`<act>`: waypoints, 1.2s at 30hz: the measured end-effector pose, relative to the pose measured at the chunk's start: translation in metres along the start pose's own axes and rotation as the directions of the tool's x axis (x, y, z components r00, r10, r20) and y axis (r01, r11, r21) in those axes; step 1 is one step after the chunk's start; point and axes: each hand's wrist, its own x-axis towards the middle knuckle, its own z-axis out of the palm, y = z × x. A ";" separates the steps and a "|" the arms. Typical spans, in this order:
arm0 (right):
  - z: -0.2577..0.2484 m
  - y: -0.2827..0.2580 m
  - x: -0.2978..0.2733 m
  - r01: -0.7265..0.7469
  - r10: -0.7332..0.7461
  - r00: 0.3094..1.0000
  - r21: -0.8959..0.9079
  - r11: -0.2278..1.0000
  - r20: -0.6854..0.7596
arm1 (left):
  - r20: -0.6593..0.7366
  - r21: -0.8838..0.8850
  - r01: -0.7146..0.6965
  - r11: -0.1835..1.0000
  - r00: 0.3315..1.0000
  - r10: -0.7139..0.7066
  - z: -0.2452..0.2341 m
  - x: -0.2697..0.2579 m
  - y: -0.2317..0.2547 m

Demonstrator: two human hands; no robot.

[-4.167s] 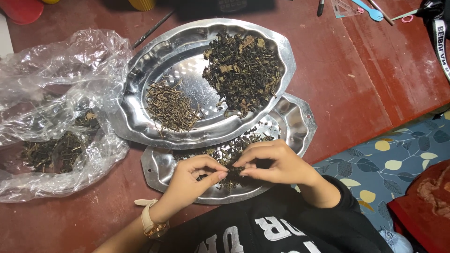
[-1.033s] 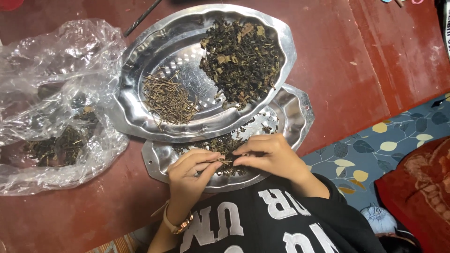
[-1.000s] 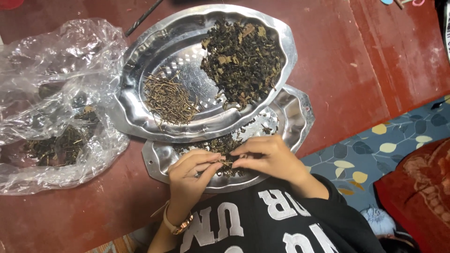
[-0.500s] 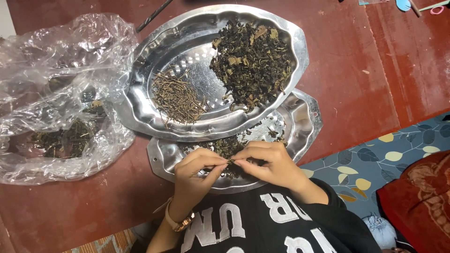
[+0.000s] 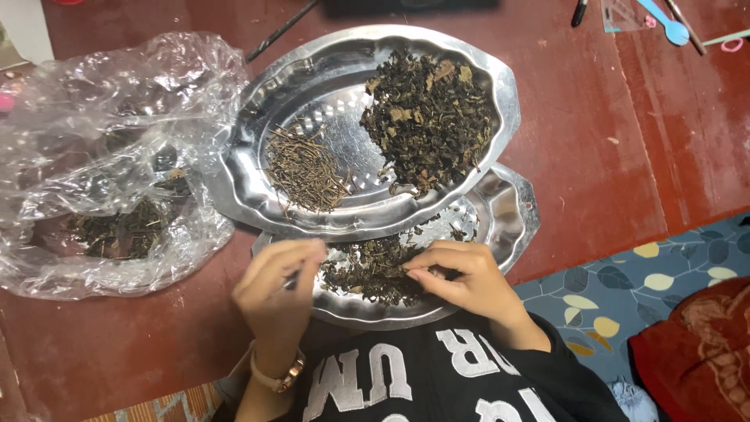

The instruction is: Sorting dried tea leaves and stems by hand on metal trays

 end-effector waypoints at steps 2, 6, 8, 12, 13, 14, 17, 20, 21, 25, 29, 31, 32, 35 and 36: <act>-0.005 -0.007 0.008 -0.020 0.021 0.999 0.041 0.999 -0.043 | -0.095 -0.031 0.038 0.999 0.995 -0.041 0.000 0.010 0.001; -0.012 -0.007 0.012 -0.036 0.043 0.994 0.076 0.996 -0.096 | -0.107 0.026 -0.073 0.997 0.991 0.076 -0.002 0.032 0.017; -0.022 -0.011 0.017 -0.021 0.027 0.993 0.049 0.999 -0.114 | -0.106 0.048 -0.101 0.994 0.989 0.105 0.001 0.026 0.012; -0.049 -0.011 0.022 0.090 -0.105 0.985 -0.116 0.989 -0.133 | 0.008 0.007 -0.130 0.991 0.991 0.130 -0.001 0.015 0.014; -0.056 -0.012 0.026 0.083 -0.101 0.984 -0.123 0.989 -0.145 | 0.015 -0.003 -0.138 0.990 0.990 0.138 -0.001 0.016 0.021; -0.062 -0.012 0.031 0.126 -0.152 0.976 -0.162 0.979 -0.155 | 0.077 0.018 -0.206 0.978 0.976 0.205 0.000 0.017 0.028; -0.081 -0.015 0.045 0.171 -0.207 0.970 -0.248 0.954 -0.126 | 0.299 -0.057 -0.350 0.935 0.887 0.351 0.004 0.016 0.034; -0.105 -0.012 0.075 0.210 -0.247 0.968 -0.366 0.907 -0.055 | 0.517 -0.153 -0.452 0.879 0.721 0.461 0.011 0.009 0.024; -0.112 -0.010 0.084 0.232 -0.271 0.962 -0.439 0.868 -0.028 | 0.594 -0.166 -0.496 0.853 0.640 0.487 0.014 0.005 0.019; -0.137 -0.020 0.121 0.141 -0.136 0.990 -0.488 0.862 0.045 | 0.678 -0.139 -0.640 0.755 0.495 0.544 0.032 0.002 0.014; -0.152 -0.045 0.143 0.118 -0.068 0.982 -0.298 0.947 0.174 | 0.625 -0.142 -0.687 0.712 0.496 0.603 0.043 0.001 0.007; -0.159 -0.052 0.152 0.131 -0.071 0.969 -0.245 0.961 0.238 | 0.610 -0.163 -0.654 0.739 0.522 0.596 0.043 0.001 0.004; -0.163 -0.051 0.156 0.149 -0.083 0.939 -0.177 0.973 0.334 | 0.594 -0.177 -0.631 0.756 0.544 0.593 0.041 0.002 0.005; -0.166 -0.048 0.163 0.159 -0.103 0.884 -0.085 0.984 0.456 | 0.552 -0.215 -0.579 0.786 0.592 0.587 0.040 0.001 0.003; -0.166 -0.046 0.164 0.155 -0.106 0.869 -0.063 0.986 0.484 | 0.526 -0.242 -0.552 0.798 0.616 0.586 0.040 -0.001 0.002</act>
